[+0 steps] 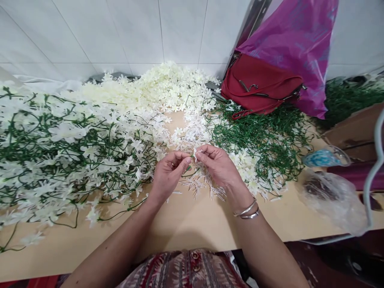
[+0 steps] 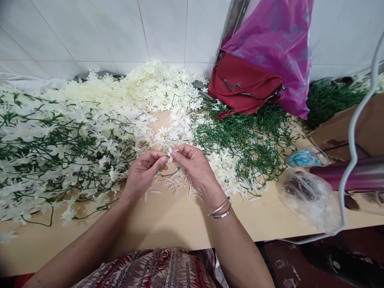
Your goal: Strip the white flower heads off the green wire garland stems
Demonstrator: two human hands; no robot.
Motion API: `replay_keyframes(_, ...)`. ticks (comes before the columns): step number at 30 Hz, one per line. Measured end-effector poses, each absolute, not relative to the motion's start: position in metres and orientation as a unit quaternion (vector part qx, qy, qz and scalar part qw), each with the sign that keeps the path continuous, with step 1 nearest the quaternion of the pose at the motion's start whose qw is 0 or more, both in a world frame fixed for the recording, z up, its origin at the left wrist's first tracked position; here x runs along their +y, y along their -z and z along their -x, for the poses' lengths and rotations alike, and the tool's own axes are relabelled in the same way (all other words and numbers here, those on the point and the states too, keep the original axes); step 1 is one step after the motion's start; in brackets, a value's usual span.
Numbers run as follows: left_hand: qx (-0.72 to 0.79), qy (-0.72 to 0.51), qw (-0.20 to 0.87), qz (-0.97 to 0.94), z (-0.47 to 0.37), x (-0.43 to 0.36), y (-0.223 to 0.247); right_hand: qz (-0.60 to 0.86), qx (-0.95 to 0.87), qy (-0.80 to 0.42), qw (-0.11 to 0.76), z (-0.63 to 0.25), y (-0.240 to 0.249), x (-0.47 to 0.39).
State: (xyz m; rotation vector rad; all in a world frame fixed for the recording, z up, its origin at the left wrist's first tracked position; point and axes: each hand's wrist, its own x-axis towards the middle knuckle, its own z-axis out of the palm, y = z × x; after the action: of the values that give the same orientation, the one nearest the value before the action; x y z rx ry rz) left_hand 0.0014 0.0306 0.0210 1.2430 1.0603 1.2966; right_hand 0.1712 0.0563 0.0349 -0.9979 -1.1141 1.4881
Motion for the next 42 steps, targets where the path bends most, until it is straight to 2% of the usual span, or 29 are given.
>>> replay_keyframes(8,0.46,-0.516,0.496,-0.525,-0.002,0.029,-0.012,0.437,-0.517,-0.574,0.46,-0.17,-0.03,0.056)
replay_keyframes(21,0.497,-0.533,0.43,-0.533,-0.007,0.027,-0.006,0.457,-0.48,-0.583,0.47,-0.154,-0.021,0.053)
replay_keyframes(35,0.48,-0.515,0.488,-0.515,-0.005,0.029,0.0,0.42,-0.468,-0.628,0.459,-0.17,-0.021,0.06)
replay_keyframes(42,0.494,-0.513,0.475,-0.517,-0.004,0.027,-0.001,0.424,-0.477,-0.63,0.443,-0.175,-0.018,0.063)
